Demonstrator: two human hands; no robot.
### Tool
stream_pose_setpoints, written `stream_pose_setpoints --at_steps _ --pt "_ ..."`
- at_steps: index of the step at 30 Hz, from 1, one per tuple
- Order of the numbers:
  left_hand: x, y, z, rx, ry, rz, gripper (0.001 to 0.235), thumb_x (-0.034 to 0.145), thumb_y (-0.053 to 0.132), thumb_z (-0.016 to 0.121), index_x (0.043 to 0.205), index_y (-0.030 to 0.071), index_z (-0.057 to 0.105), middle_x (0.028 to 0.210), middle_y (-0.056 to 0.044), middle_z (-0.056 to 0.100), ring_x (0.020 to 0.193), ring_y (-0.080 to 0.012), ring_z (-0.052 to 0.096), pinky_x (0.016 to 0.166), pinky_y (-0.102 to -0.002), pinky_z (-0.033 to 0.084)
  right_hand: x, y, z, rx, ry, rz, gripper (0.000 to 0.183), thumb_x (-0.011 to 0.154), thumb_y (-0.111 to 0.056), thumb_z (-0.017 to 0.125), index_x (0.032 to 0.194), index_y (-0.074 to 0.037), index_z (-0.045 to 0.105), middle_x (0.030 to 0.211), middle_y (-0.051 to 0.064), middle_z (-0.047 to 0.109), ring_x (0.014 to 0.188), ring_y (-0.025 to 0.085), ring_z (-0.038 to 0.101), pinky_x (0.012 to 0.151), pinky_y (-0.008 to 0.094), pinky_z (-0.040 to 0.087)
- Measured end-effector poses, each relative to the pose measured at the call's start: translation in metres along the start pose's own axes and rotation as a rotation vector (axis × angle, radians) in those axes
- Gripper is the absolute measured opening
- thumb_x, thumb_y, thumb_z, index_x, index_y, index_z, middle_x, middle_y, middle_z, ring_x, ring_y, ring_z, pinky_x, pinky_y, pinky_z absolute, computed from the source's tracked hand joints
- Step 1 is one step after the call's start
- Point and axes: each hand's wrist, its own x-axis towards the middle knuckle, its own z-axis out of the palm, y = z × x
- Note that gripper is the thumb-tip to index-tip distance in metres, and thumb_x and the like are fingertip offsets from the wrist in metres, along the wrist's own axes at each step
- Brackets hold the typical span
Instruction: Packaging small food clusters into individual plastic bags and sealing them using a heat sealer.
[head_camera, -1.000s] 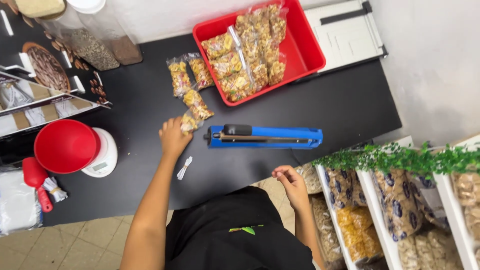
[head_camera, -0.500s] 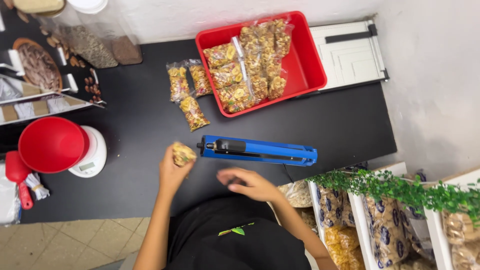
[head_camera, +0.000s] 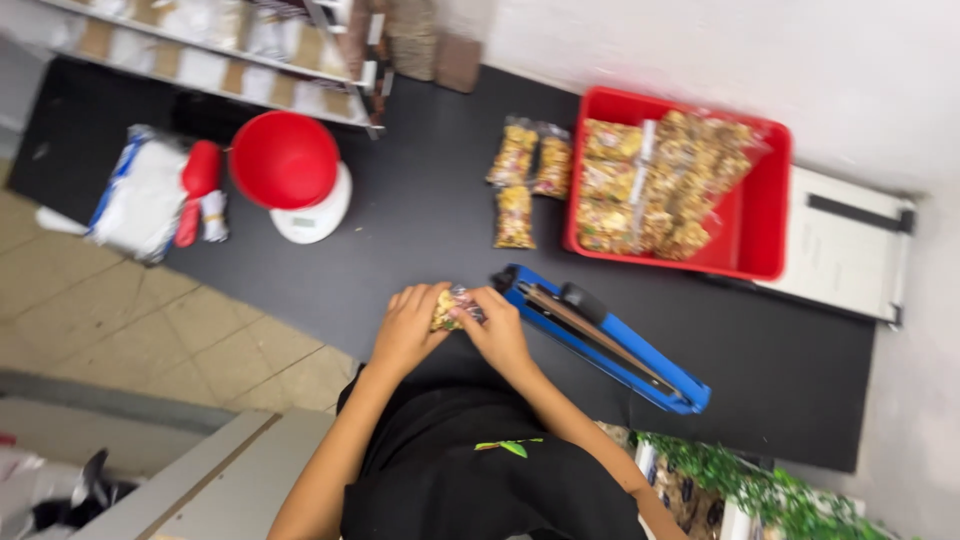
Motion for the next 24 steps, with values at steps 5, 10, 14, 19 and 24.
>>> stream_pose_setpoints --at_steps 5,10,14,19,24 --pt "-0.010 -0.024 -0.030 -0.035 0.000 -0.037 0.080 0.075 0.027 0.084 0.146 0.014 0.048 0.119 -0.008 0.061 0.114 -0.0289 0.058 0.099 -0.044 0.045 0.018 -0.024 0.028 0.063 0.017 0.005 0.012 0.087 -0.019 0.083 0.091 -0.012 0.074 0.076 0.007 0.071 0.065 0.026 0.069 0.059 0.033 0.054" --pt "-0.021 -0.084 -0.088 -0.159 0.079 -0.110 0.075 0.079 0.033 0.084 0.144 0.009 0.054 0.126 -0.019 0.062 0.118 -0.0389 0.060 0.099 -0.054 0.046 0.044 -0.034 0.065 0.098 0.032 0.009 0.007 0.088 -0.013 0.080 0.089 -0.009 0.075 0.075 0.011 0.072 0.066 0.029 0.071 0.060 0.035 0.056" --pt "-0.040 -0.193 -0.132 -0.159 0.234 -0.241 0.046 0.093 0.028 0.073 0.132 0.004 0.063 0.115 -0.019 0.066 0.110 -0.0388 0.064 0.098 -0.049 0.048 0.064 -0.007 0.091 0.156 0.077 0.126 0.008 0.091 -0.010 0.078 0.096 -0.004 0.074 0.078 0.016 0.072 0.074 0.028 0.071 0.070 0.039 0.055" --pt "-0.031 -0.313 -0.194 0.116 0.394 -0.435 0.038 0.094 0.014 0.071 0.130 0.004 0.067 0.120 -0.018 0.068 0.112 -0.0414 0.064 0.091 -0.055 0.051 0.081 0.005 0.109 0.264 0.180 0.295 0.007 0.102 -0.009 0.066 0.096 -0.008 0.070 0.078 0.002 0.065 0.080 0.012 0.055 0.077 0.031 0.050" --pt "0.008 -0.392 -0.219 0.289 0.239 -0.438 0.041 0.100 0.024 0.062 0.139 0.011 0.063 0.144 -0.010 0.058 0.137 -0.0322 0.050 0.103 -0.055 0.046 0.086 0.012 0.129 0.254 0.233 0.394 0.007 0.103 -0.012 0.066 0.097 -0.009 0.069 0.077 0.000 0.063 0.077 0.012 0.055 0.075 0.029 0.049"
